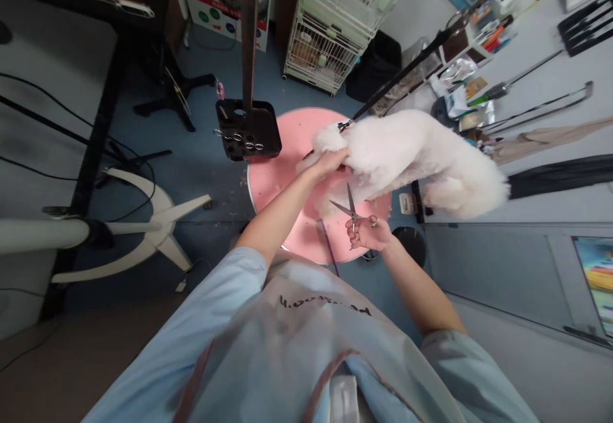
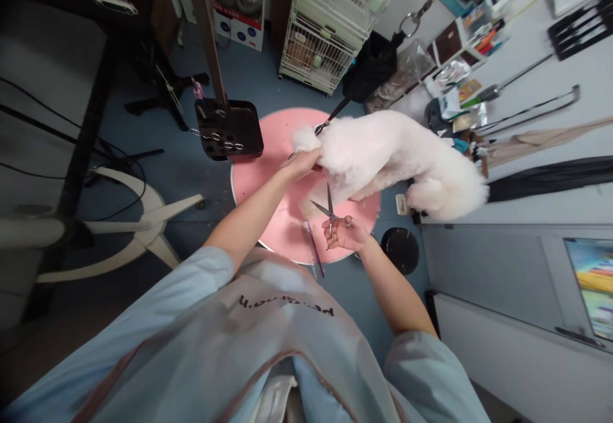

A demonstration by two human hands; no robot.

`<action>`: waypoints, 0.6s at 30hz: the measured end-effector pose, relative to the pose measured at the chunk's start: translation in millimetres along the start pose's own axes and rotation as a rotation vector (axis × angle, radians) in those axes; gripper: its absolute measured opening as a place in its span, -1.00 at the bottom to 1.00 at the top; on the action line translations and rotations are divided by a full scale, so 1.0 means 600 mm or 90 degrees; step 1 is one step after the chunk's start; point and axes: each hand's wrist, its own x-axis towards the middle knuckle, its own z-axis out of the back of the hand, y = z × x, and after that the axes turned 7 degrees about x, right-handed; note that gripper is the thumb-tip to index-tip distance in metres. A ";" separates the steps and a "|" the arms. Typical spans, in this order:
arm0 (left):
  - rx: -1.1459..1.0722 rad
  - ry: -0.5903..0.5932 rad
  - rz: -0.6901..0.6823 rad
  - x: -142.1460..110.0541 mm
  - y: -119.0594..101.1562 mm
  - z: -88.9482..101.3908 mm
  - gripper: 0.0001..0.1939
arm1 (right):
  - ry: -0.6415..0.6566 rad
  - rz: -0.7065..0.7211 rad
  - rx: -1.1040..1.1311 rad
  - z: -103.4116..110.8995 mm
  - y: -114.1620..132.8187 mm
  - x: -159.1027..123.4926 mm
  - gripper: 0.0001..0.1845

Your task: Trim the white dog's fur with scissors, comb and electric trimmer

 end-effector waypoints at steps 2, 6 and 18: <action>-0.014 0.003 -0.007 0.003 0.003 0.001 -0.73 | -0.019 0.001 0.010 0.002 -0.007 0.005 -0.64; -0.046 0.008 0.011 0.003 0.003 0.004 -0.74 | -0.001 0.014 0.017 0.003 -0.019 0.013 -0.68; -0.001 0.027 0.001 0.002 -0.003 0.011 -0.71 | -0.019 -0.003 0.087 -0.012 -0.043 0.046 -0.59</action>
